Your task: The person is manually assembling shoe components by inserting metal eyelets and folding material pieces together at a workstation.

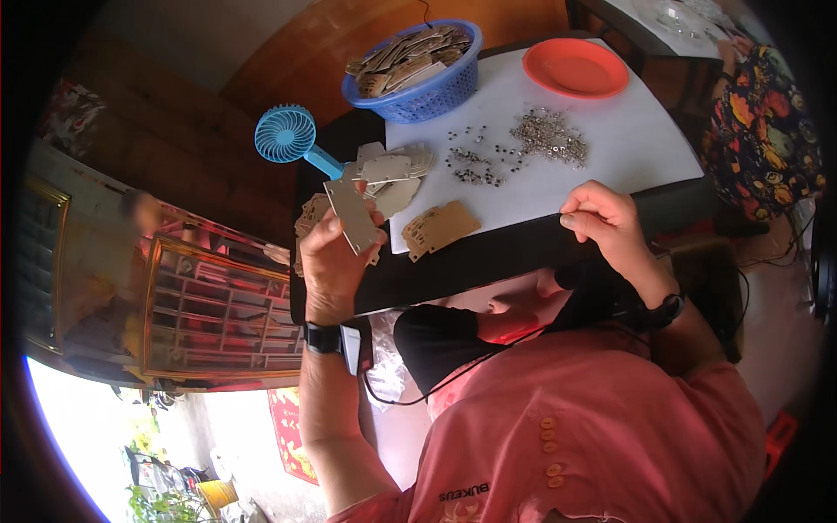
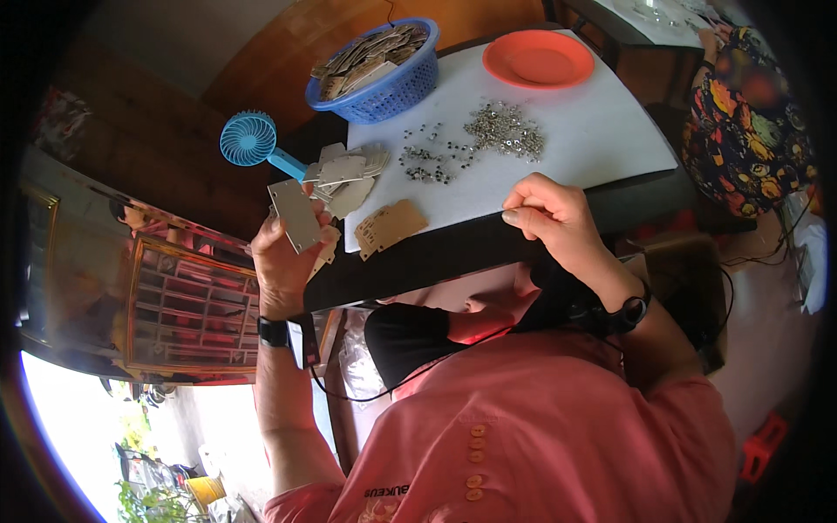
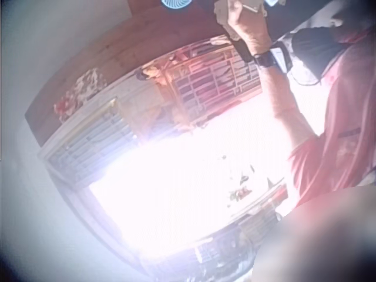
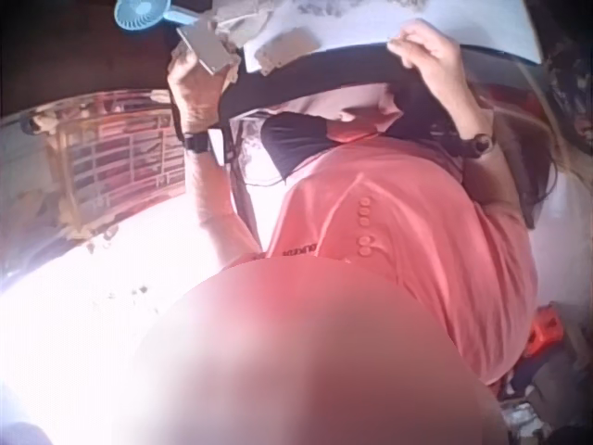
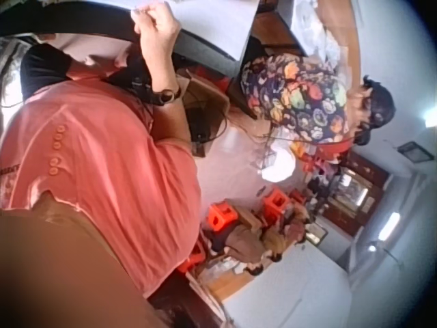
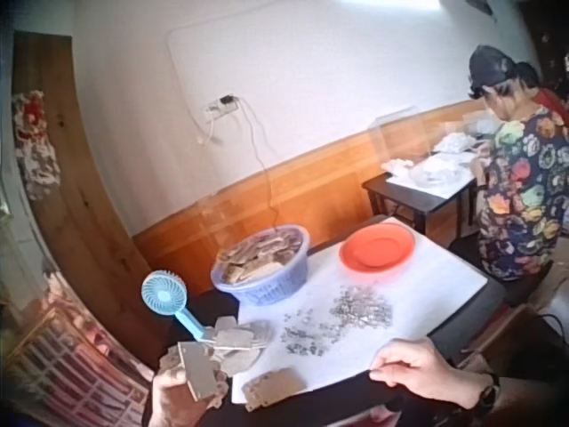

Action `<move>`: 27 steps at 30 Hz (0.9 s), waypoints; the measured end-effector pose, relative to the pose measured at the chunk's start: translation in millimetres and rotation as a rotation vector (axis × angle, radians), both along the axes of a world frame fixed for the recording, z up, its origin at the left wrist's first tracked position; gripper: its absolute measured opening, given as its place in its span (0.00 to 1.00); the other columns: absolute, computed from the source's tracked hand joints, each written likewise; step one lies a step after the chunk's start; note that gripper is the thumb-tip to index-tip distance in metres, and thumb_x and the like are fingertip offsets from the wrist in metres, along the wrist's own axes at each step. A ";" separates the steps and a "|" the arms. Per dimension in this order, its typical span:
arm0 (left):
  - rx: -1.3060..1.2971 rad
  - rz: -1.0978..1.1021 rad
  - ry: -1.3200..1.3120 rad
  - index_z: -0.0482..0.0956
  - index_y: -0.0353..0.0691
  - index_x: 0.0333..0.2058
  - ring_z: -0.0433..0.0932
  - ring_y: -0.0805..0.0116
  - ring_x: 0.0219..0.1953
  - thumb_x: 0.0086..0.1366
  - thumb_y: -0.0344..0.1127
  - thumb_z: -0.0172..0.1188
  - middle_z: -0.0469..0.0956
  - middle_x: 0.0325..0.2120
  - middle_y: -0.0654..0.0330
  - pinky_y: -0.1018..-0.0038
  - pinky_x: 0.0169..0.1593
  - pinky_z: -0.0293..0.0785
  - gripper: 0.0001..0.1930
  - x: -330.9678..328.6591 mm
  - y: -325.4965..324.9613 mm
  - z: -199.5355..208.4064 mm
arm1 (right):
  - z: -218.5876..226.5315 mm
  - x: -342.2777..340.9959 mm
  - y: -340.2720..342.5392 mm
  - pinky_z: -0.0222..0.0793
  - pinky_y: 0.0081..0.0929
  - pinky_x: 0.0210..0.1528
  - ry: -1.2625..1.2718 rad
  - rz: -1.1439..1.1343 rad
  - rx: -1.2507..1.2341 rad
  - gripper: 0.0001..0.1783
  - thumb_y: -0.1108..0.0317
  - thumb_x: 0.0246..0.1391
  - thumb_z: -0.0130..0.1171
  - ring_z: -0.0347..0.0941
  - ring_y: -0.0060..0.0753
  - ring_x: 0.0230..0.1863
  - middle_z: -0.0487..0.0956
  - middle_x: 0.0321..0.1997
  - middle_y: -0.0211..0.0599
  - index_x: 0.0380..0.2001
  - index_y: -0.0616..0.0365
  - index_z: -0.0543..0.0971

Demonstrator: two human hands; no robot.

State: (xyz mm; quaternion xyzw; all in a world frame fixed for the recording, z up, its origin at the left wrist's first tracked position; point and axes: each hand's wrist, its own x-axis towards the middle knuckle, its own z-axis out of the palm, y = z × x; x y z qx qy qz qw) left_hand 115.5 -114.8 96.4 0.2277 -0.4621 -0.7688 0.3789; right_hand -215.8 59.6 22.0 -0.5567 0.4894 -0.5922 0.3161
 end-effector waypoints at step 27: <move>0.118 0.009 0.091 0.76 0.31 0.53 0.79 0.63 0.46 0.54 0.30 0.70 0.80 0.43 0.54 0.67 0.49 0.78 0.26 -86.4 113.1 -59.7 | 45.5 61.4 -10.6 0.66 0.34 0.55 -0.005 0.227 0.127 0.33 0.66 0.34 0.75 0.71 0.33 0.48 0.77 0.48 0.33 0.48 0.58 0.77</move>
